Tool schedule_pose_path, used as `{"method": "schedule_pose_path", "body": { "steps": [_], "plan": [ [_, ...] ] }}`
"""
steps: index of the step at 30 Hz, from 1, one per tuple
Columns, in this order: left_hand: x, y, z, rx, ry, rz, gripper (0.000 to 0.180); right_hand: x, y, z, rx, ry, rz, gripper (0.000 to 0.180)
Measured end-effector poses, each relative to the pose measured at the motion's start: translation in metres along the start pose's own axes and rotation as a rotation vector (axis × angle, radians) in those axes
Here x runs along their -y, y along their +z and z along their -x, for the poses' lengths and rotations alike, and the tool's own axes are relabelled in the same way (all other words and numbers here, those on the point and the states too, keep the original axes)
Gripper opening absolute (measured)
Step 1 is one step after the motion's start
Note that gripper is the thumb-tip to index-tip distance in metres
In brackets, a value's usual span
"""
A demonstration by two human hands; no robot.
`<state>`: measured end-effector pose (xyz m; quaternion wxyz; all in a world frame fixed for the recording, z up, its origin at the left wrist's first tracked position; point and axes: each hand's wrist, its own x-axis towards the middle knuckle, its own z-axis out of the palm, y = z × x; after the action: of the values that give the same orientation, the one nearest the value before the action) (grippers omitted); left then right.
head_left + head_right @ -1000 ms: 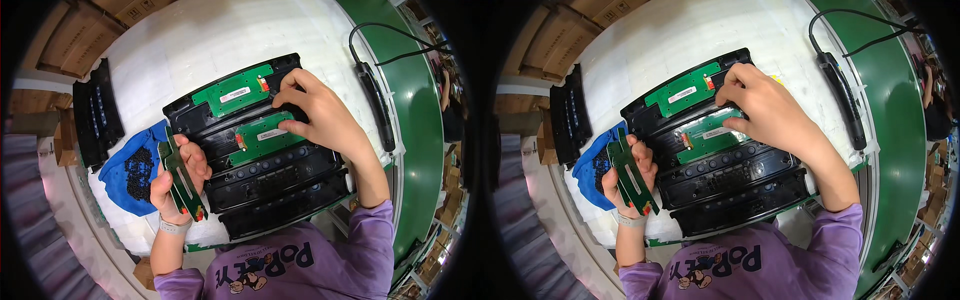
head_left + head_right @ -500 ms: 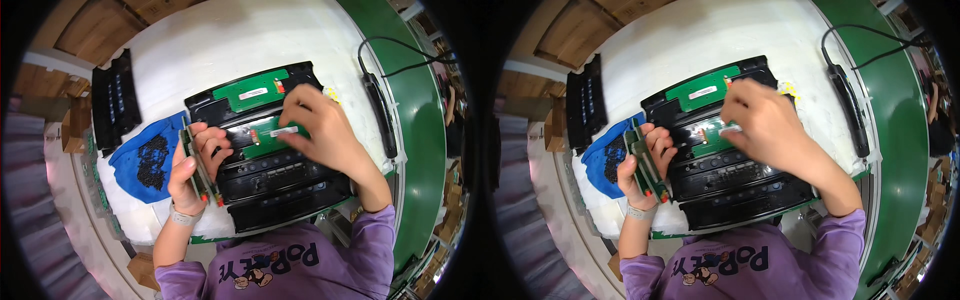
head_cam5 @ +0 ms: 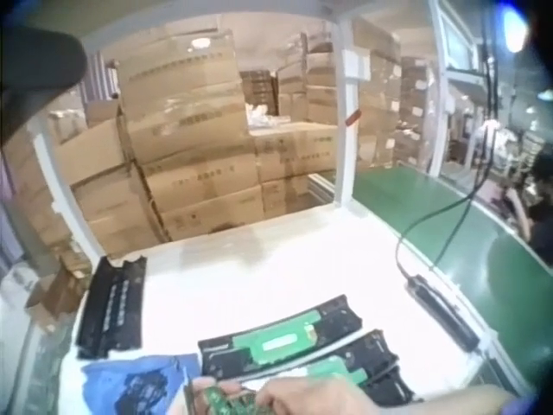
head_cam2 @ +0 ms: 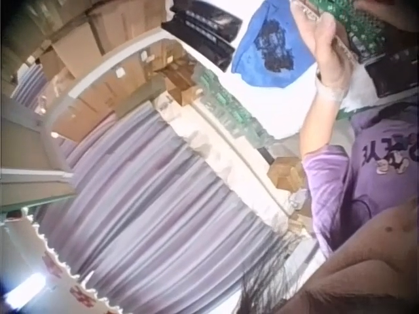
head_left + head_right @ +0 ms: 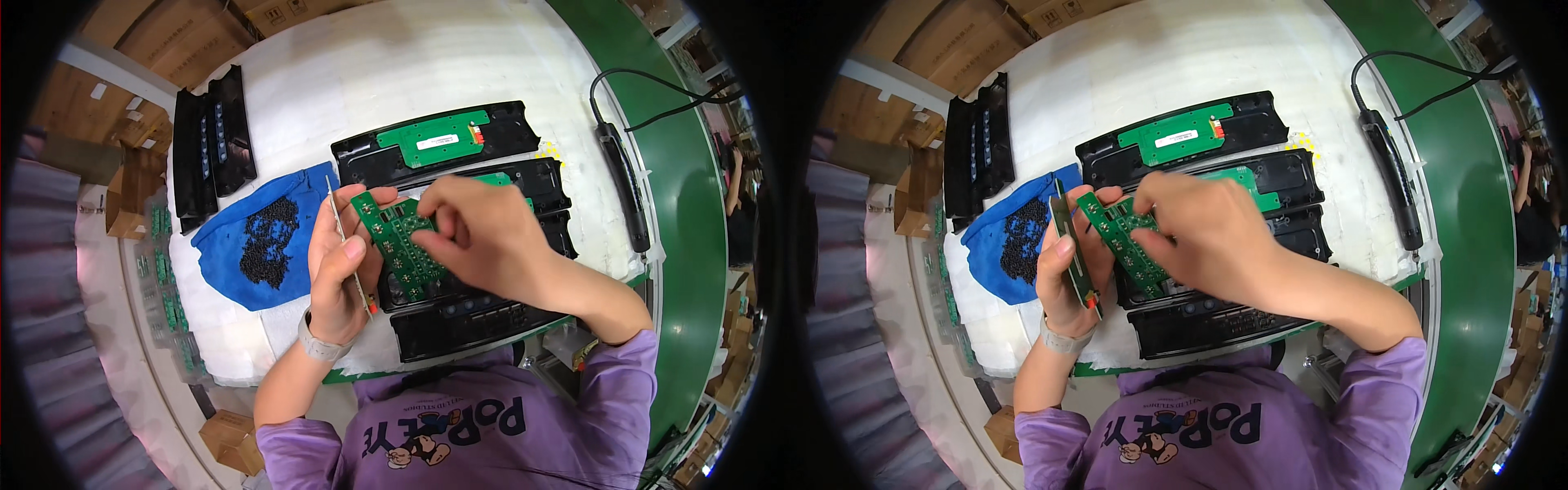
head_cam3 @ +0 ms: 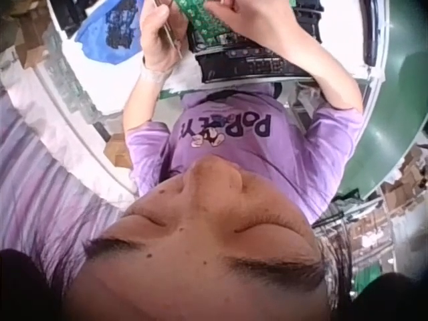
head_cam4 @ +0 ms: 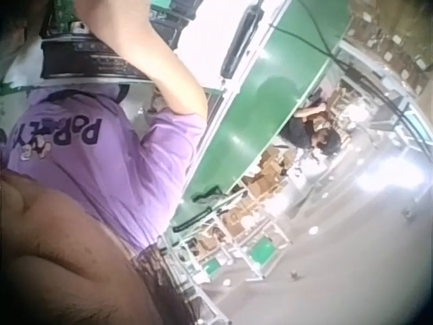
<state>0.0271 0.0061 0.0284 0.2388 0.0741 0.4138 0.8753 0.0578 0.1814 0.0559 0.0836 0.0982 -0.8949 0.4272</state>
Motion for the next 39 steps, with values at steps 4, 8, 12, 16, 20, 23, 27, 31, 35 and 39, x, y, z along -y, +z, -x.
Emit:
{"method": "schedule_pose_path", "body": {
  "steps": [4, 8, 12, 16, 20, 23, 27, 31, 35, 39],
  "plan": [
    [0.004, -0.003, -0.002, 0.009, 0.047, 0.087, 0.056, -0.012, -0.001, 0.007, 0.015, 0.071, 0.057, 0.013],
    [0.003, -0.003, -0.004, 0.056, 0.098, 0.135, 0.058, -0.006, -0.009, 0.009, 0.051, 0.151, -0.218, 0.007],
    [-0.005, -0.01, -0.002, -0.003, 0.138, 0.122, 0.057, -0.001, -0.046, 0.019, -0.209, -0.159, -0.068, 0.005],
    [0.001, -0.015, -0.004, -0.017, 0.082, 0.112, 0.055, 0.009, -0.058, 0.058, -0.127, -0.715, 0.584, 0.017],
    [0.009, -0.011, -0.003, -0.033, 0.008, 0.102, 0.053, -0.008, -0.04, 0.077, 0.043, -0.782, 0.78, 0.008],
    [0.012, -0.012, -0.003, -0.035, 0.005, 0.084, 0.052, -0.021, -0.033, 0.078, 0.092, -0.774, 0.824, 0.009],
    [0.013, -0.012, -0.004, -0.029, -0.003, 0.08, 0.052, -0.024, -0.031, 0.073, 0.121, -0.754, 0.814, 0.006],
    [0.015, -0.012, -0.006, -0.037, -0.008, 0.066, 0.051, -0.024, -0.03, 0.071, 0.201, -0.693, 0.813, 0.007],
    [0.014, -0.011, -0.005, -0.038, 0.0, 0.047, 0.052, -0.03, -0.028, 0.071, 0.214, -0.543, 0.653, 0.011],
    [0.015, -0.012, -0.006, -0.047, -0.004, 0.029, 0.052, -0.035, -0.029, 0.065, 0.23, -0.464, 0.529, 0.018]
  ]
}}
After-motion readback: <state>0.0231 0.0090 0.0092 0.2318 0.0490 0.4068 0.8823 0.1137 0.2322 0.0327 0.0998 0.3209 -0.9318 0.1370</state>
